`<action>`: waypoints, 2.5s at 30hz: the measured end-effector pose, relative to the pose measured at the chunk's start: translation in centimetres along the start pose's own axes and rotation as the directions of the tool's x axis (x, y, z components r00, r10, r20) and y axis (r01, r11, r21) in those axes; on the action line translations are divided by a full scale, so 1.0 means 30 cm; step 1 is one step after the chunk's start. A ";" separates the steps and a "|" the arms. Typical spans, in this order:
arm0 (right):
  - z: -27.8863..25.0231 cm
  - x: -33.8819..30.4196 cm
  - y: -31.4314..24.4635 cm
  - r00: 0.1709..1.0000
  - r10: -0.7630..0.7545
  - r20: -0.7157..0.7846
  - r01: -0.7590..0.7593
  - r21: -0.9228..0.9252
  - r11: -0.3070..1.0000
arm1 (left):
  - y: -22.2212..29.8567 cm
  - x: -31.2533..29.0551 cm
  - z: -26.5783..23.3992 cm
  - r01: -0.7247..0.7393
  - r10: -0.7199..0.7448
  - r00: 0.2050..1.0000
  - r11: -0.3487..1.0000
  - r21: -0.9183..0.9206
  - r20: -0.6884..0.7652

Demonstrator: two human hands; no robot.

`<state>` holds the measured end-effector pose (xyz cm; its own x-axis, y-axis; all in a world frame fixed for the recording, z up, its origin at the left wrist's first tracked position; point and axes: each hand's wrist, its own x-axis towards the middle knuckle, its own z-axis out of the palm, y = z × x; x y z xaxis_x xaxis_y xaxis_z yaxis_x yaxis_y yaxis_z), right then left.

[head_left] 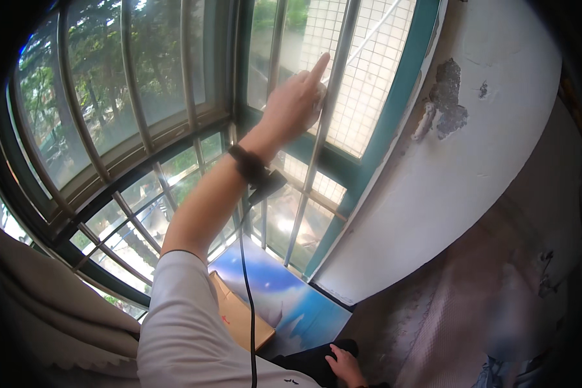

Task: Cleaning a window and its frame using a cloth and wet wipes.

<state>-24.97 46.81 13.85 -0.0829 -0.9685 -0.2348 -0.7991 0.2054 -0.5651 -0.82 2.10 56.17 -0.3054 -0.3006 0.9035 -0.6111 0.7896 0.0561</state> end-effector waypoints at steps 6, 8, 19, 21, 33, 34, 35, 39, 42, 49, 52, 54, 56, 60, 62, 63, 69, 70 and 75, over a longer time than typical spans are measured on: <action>0.021 0.011 -0.016 1.000 -0.020 -0.015 0.020 0.007 1.000 | -0.003 0.003 -0.001 0.057 -0.059 0.997 0.998 -0.023 -0.058; 0.020 0.009 -0.022 0.999 -0.029 -0.027 0.029 -0.007 1.000 | -0.014 -0.033 0.007 0.068 -0.069 0.997 0.997 -0.021 -0.034; 0.025 -0.004 -0.001 0.997 -0.073 -0.031 0.073 -0.017 0.997 | -0.045 -0.063 -0.050 0.129 -0.187 0.937 0.970 -0.205 -0.294; 0.001 -0.041 -0.046 0.994 -0.060 -0.090 0.062 0.023 0.998 | 0.061 -0.015 -0.034 0.131 -0.163 0.974 0.972 -0.193 -0.160; 0.006 -0.052 -0.023 0.998 -0.004 -0.061 0.009 0.081 0.997 | -0.027 0.420 0.008 -0.033 -0.074 0.926 0.961 -0.273 -0.370; 0.012 -0.053 -0.022 0.999 0.009 -0.048 -0.005 0.085 0.996 | -0.035 0.450 -0.005 -0.037 -0.070 0.924 0.962 -0.271 -0.375; 0.013 -0.046 -0.020 0.999 0.004 -0.052 0.001 0.083 0.997 | -0.041 0.473 -0.016 -0.082 -0.016 0.910 0.973 -0.217 -0.414; 0.005 -0.036 -0.021 1.000 -0.008 0.003 0.008 0.100 0.995 | -0.069 0.554 0.013 0.047 -0.195 0.848 0.954 -0.297 -0.493; -0.002 -0.015 -0.036 1.000 -0.010 -0.001 0.010 0.108 0.994 | -0.072 0.535 0.018 0.084 -0.258 0.831 0.934 -0.346 -0.493; 0.018 -0.008 -0.026 0.998 -0.058 -0.038 0.061 0.083 0.995 | -0.006 0.310 0.058 0.265 -0.352 0.851 0.928 -0.261 -0.389; 0.031 -0.020 0.002 0.995 -0.080 -0.068 0.086 0.094 0.992 | 0.033 0.263 -0.021 0.309 -0.320 0.900 0.947 -0.085 -0.297; 0.035 -0.021 0.018 0.993 -0.090 -0.079 0.098 0.097 0.991 | 0.052 0.242 -0.074 0.324 -0.314 0.921 0.946 0.007 -0.232; 0.039 -0.032 0.017 0.992 -0.084 -0.094 0.094 0.104 0.990 | 0.067 0.217 -0.098 0.259 -0.318 0.942 0.894 -0.366 -0.110; 0.030 -0.036 -0.007 0.991 -0.086 -0.101 0.094 0.077 0.993 | 0.030 0.200 -0.010 0.056 -0.119 0.975 0.948 -0.314 -0.187; 0.024 -0.038 -0.013 0.994 -0.074 -0.075 0.079 0.068 0.995 | 0.011 0.292 -0.027 0.059 -0.139 0.960 0.949 -0.308 -0.245; 0.021 -0.035 -0.017 0.994 -0.077 -0.075 0.082 0.065 0.995 | -0.005 0.350 -0.043 0.062 -0.157 0.941 0.951 -0.302 -0.299; 0.019 -0.006 -0.015 0.999 -0.036 -0.020 0.038 0.090 0.995 | -0.033 0.607 -0.080 0.160 -0.189 0.956 0.977 -0.141 -0.223; 0.031 -0.013 -0.006 0.998 -0.053 -0.035 0.056 0.092 0.994 | -0.004 0.613 -0.056 0.211 -0.334 0.861 0.921 -0.327 -0.385; 0.034 -0.007 0.012 0.996 -0.064 -0.057 0.069 0.099 0.993 | 0.009 0.625 -0.049 0.186 -0.378 0.823 0.884 -0.428 -0.424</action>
<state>-24.62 47.23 12.88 -0.0656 -0.9861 -0.1524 -0.7403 0.1505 -0.6552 -5.63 -2.54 73.75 0.2896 -0.3194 0.9023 -0.2843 0.8715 0.3997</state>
